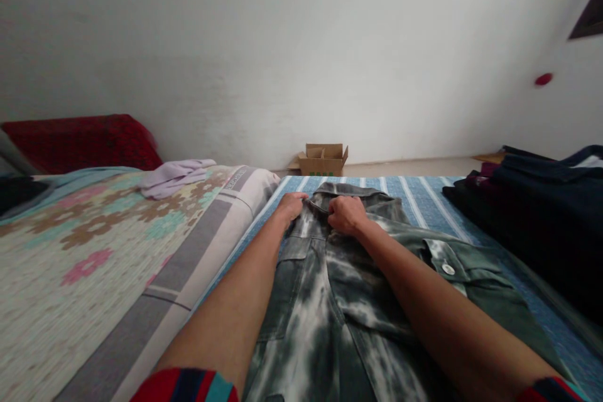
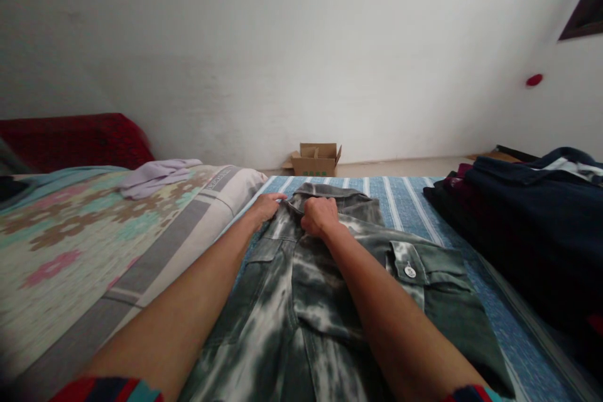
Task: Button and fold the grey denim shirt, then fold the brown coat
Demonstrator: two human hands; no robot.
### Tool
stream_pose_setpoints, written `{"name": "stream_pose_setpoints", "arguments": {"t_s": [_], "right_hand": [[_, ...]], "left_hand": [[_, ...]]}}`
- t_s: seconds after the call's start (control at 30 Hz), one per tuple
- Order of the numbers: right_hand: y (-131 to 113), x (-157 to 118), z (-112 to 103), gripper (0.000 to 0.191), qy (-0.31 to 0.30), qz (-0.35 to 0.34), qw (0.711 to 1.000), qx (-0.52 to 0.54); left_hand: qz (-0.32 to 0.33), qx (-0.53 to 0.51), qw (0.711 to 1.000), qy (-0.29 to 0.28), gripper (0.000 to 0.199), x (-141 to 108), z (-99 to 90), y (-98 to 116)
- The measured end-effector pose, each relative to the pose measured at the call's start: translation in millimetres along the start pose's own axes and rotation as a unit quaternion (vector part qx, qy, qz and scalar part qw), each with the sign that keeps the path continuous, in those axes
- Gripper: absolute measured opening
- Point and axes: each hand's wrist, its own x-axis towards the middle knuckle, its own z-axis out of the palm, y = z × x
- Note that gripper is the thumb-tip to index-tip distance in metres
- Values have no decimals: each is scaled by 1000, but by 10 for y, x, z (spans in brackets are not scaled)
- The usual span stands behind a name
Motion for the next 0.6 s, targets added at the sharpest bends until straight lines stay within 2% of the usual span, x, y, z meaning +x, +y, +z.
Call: {"name": "stream_pose_setpoints", "arguments": {"t_s": [0.13, 0.33, 0.47, 0.6], "right_hand": [[-57, -79, -62, 26, 26, -21, 999, 14], [6, -48, -95, 27, 37, 26, 998, 42], [134, 20, -67, 26, 18, 76, 995, 67], [213, 25, -11, 26, -1, 106, 990, 89]], "left_hand": [[49, -3, 998, -45, 46, 37, -55, 54], [84, 34, 992, -88, 32, 155, -72, 84], [71, 73, 991, -86, 17, 263, -51, 122], [54, 76, 994, -53, 12, 351, -23, 188]]}}
